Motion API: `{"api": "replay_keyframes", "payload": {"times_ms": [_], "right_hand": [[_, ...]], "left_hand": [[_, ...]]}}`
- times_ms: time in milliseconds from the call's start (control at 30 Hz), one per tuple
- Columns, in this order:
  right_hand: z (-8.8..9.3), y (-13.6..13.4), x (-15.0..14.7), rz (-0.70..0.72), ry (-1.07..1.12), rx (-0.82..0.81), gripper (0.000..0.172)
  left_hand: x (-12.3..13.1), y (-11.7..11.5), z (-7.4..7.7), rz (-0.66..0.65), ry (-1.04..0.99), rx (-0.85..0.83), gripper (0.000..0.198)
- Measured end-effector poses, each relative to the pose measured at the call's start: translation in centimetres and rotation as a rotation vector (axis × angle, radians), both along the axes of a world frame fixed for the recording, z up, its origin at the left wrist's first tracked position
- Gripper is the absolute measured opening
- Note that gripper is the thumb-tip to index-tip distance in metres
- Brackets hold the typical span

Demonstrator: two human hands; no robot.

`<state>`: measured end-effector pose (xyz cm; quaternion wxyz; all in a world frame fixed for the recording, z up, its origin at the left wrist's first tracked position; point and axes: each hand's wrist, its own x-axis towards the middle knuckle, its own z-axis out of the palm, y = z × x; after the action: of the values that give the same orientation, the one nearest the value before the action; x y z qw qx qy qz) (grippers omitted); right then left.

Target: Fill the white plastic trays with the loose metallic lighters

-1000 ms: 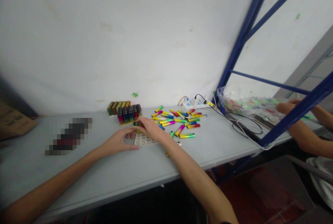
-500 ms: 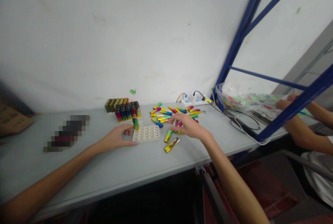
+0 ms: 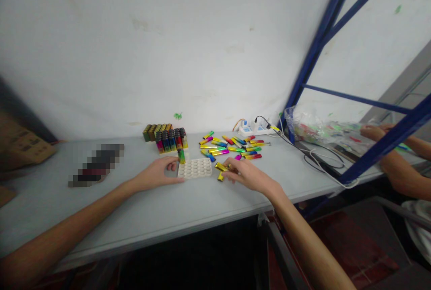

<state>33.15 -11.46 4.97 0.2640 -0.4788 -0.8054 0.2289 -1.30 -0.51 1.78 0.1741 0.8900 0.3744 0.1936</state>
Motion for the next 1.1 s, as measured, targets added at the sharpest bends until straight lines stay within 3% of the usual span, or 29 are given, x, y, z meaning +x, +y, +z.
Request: {"api": "replay_keyframes", "payload": {"times_ms": [167, 267, 333, 500, 633, 700, 800, 967, 1100], "right_hand": [[0.8, 2.5, -2.0, -0.166, 0.267, 0.132, 0.034], [0.3, 4.5, -3.9, -0.247, 0.566, 0.022, 0.041], [-0.1, 5.5, -5.3, -0.236, 0.705, -0.053, 0.045], [-1.1, 6.7, -8.6, -0.168, 0.792, -0.046, 0.052], [-1.4, 6.4, -10.2, -0.055, 0.946, -0.233, 0.049], [-1.5, 6.1, -10.6, -0.026, 0.946, -0.28, 0.05], [-1.7, 5.9, -10.7, -0.096, 0.88, -0.255, 0.05], [-2.8, 6.5, -10.6, -0.31, 0.706, -0.034, 0.061], [-3.7, 7.1, -10.4, -0.4, 0.552, 0.056, 0.058]], "left_hand": [[-0.1, 0.2, -0.4, -0.01, 0.003, 0.024, 0.058], [-0.2, 0.2, -0.6, -0.001, 0.005, 0.017, 0.059], [-0.2, 0.3, -0.7, -0.001, 0.011, 0.02, 0.059], [-0.3, 0.5, -1.0, -0.027, 0.001, 0.033, 0.06], [-0.2, 0.5, -1.0, -0.035, -0.011, 0.042, 0.06], [-0.2, 0.4, -0.9, -0.041, -0.018, 0.038, 0.059], [-0.2, 0.3, -0.7, -0.045, -0.022, 0.034, 0.059], [-0.1, 0.2, -0.4, -0.044, -0.008, 0.029, 0.059], [0.0, 0.3, -0.4, -0.045, 0.015, 0.031, 0.062]]}}
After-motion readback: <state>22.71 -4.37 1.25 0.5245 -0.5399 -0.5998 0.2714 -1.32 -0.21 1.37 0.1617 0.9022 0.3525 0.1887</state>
